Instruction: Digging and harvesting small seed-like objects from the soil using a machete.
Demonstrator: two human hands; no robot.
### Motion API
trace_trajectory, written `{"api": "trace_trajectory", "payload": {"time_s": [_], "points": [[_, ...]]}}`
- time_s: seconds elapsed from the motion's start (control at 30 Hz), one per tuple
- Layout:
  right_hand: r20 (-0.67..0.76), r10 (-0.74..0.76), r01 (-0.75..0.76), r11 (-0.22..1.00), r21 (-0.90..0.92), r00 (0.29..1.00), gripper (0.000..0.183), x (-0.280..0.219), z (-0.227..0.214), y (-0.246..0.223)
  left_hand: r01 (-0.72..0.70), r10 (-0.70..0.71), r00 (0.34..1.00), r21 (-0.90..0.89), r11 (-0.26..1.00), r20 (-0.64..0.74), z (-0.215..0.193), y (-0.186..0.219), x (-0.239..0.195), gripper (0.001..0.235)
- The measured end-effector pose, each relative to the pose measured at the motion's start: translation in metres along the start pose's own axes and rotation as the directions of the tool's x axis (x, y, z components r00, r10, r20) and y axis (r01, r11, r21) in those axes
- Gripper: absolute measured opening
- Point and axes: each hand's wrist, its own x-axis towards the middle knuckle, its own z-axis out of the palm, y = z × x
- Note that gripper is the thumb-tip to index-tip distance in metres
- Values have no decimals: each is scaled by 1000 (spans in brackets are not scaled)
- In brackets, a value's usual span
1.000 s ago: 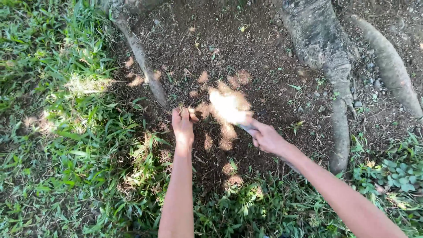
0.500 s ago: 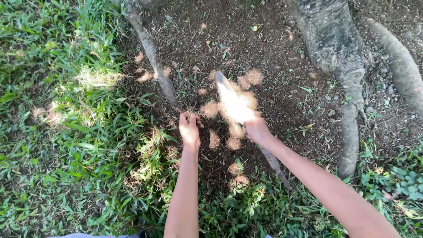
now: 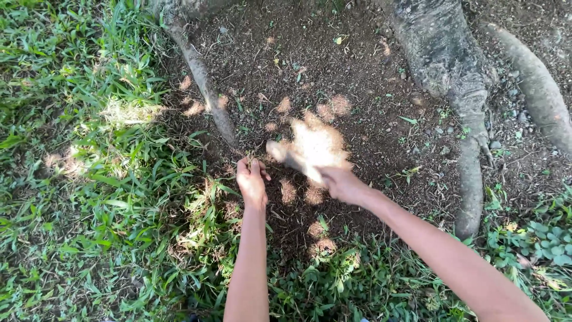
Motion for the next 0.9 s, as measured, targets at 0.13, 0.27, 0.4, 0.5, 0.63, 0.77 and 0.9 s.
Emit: {"api": "trace_trajectory", "payload": {"time_s": [0.13,0.27,0.4,0.5,0.63,0.77,0.9], "points": [[-114,-51,58,996,63,992,45,11,-1,10,-32,35,999,80,996,-40,-17,19,-5,14],[-20,-6,3,988,-152,1000,50,16,16,23,-77,80,996,59,995,-49,-33,66,-24,16],[47,-145,152,937,-316,988,48,-10,7,14,-310,448,857,439,843,-254,-93,121,-38,22],[-83,-138,115,966,-231,987,55,-21,-3,12,-158,536,788,741,653,-304,-180,95,1,25],[-164,-138,104,974,-202,977,44,-20,-10,17,381,608,695,914,142,-384,-174,89,37,55],[-157,-100,68,977,-200,983,49,-17,0,30,-440,718,696,782,442,-14,-65,89,-27,31],[-161,-128,105,984,-142,979,50,-15,3,28,-606,542,499,719,-340,676,-49,62,-26,48]]}}
